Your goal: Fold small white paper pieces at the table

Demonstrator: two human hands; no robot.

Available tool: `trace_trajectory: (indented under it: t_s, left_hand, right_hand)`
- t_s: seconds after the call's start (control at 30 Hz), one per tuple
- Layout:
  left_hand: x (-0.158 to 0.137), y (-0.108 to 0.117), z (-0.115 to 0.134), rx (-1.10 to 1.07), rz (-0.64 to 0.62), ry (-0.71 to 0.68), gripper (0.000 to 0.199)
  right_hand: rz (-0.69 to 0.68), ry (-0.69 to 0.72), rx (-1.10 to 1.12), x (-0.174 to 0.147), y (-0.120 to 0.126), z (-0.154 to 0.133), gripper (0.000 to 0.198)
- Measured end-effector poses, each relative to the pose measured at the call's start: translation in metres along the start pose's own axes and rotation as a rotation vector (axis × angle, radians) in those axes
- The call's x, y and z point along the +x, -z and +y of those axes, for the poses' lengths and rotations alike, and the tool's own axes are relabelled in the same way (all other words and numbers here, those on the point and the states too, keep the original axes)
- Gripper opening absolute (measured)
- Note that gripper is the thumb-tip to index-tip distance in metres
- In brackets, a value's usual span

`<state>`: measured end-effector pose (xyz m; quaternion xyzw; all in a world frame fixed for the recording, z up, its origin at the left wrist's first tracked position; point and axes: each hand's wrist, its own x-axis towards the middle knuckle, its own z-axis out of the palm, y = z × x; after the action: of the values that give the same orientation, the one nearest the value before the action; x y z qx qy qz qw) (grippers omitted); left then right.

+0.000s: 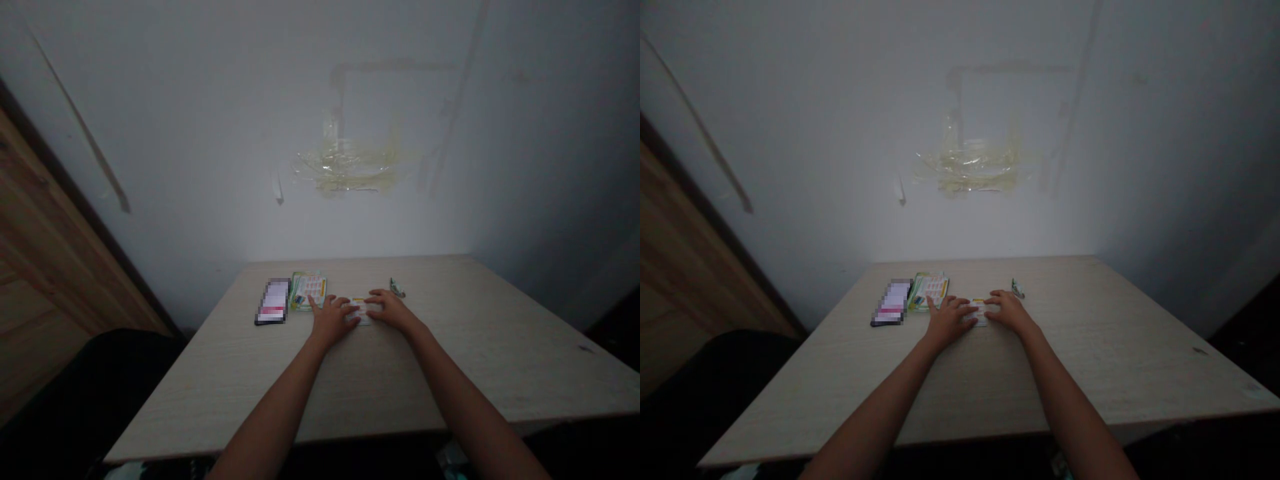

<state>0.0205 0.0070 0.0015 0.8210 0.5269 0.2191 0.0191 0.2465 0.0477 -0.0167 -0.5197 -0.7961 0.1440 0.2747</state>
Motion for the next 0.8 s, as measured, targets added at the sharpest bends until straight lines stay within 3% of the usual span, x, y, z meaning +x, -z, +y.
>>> trace_trajectory:
  t_s: [0.47,0.8]
  left_hand:
    - [0.0,-0.002,-0.001,0.019,0.014,-0.008,0.03]
    - [0.001,-0.003,-0.002,0.019,0.009,-0.006,0.031]
  right_hand:
    - [-0.128,-0.018,0.034,-0.007,0.01,-0.001,0.061]
    - [-0.146,0.005,0.05,-0.01,0.013,-0.002,0.064]
